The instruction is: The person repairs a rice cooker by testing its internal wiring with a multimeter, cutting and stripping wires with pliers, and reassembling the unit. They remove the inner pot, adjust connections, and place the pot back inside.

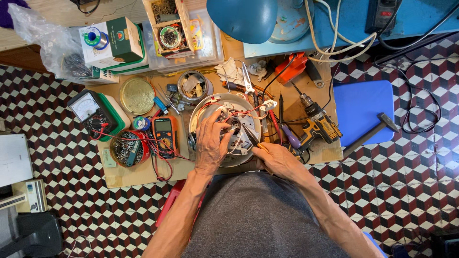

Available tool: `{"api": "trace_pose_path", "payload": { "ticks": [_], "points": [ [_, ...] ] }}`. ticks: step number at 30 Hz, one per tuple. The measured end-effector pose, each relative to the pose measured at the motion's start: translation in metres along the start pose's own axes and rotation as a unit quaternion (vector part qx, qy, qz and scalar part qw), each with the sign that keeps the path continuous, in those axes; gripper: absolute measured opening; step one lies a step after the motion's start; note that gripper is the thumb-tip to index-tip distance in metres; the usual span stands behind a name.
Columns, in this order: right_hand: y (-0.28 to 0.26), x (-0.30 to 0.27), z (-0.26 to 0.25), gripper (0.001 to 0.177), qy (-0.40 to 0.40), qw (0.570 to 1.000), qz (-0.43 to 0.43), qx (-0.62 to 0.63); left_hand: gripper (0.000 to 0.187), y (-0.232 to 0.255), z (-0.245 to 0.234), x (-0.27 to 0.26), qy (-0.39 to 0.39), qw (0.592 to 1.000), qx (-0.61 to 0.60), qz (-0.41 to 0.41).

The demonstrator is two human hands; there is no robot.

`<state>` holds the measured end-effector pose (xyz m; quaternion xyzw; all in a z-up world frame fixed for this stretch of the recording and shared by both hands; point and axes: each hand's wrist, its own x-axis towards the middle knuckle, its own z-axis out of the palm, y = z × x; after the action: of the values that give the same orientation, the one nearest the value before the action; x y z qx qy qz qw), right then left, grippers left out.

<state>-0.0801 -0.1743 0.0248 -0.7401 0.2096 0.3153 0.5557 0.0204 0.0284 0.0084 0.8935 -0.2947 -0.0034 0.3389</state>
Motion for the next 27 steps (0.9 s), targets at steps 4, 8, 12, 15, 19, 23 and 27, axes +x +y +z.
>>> {"api": "trace_pose_path", "payload": {
  "ticks": [4,8,12,15,19,23,27],
  "points": [
    [-0.011,-0.005,-0.01,0.044,-0.071,0.993,0.027,0.092,0.025,0.0,0.0,0.0,0.0,1.0,0.004,0.003],
    [-0.018,0.003,-0.012,0.041,-0.074,0.993,0.035,0.087,0.024,-0.002,0.002,-0.002,-0.002,1.0,0.001,0.009],
    [-0.021,0.012,-0.011,0.05,-0.062,0.996,0.028,0.057,0.025,-0.002,0.003,-0.003,0.0,1.0,-0.005,0.006],
    [-0.023,0.013,-0.012,0.047,-0.035,0.999,0.031,0.018,0.027,-0.003,0.004,-0.003,0.0,1.0,-0.011,0.003],
    [-0.015,0.015,-0.008,0.048,-0.03,0.999,0.016,0.033,0.027,-0.004,0.001,-0.001,-0.001,1.0,-0.006,0.003],
    [0.005,0.022,-0.002,0.042,0.045,0.99,-0.114,-0.07,0.026,0.0,-0.001,0.001,-0.003,1.0,-0.002,0.009],
    [0.009,0.024,-0.01,0.043,0.003,0.994,-0.108,-0.028,0.026,0.003,-0.005,0.004,-0.015,1.0,-0.016,0.003]
  ]
}}
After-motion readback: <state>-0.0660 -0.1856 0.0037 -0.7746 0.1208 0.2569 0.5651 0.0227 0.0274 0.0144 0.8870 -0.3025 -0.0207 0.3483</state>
